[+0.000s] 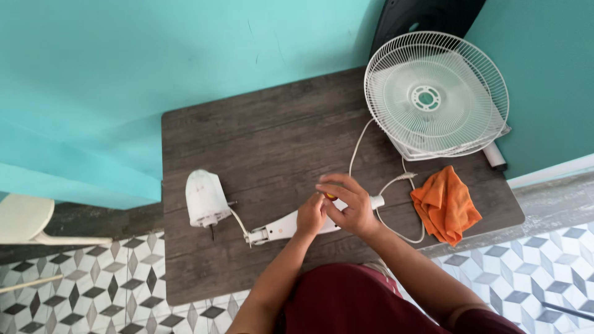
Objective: The person uses a yellow-handled screwdriver to tighten screws on a white handheld appliance placed on a wooden table. The person repeatedly repositions the appliance and adjusts the screwdriver to access different screw locations.
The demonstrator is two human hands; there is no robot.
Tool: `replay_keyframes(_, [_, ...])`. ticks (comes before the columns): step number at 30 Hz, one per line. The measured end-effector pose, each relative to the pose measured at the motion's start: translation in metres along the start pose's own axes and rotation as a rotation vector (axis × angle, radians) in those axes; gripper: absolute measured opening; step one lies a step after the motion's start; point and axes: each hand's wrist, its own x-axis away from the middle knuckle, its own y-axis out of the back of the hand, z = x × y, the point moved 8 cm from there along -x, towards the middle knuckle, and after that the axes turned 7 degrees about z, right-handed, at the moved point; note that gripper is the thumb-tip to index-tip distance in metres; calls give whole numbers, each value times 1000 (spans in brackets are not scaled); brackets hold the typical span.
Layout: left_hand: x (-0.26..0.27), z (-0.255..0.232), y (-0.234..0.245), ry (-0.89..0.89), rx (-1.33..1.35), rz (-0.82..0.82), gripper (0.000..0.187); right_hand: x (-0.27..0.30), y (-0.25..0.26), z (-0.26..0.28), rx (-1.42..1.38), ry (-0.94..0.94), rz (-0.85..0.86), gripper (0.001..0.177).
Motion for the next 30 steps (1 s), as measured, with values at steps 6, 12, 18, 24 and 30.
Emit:
replay_keyframes(6, [11,-24,17,-82,107,-13,27,6,6,12,162,13,-87,39])
replay_keyframes(12, [5,-12,7,-60,2,-29,10,4,10,14,67,-37,0,40])
replay_keyframes(18, [3,-7,3,-11,63,8,11,3,6,22,23,27,57,36])
replay_keyframes(24, [0,-14,8,-62,-7,-35,13,17,6,10,78,-134,-76,34])
replay_keyframes(30, [5,-25,19,-82,111,-40,15,13,9,10,132,-96,-28,36])
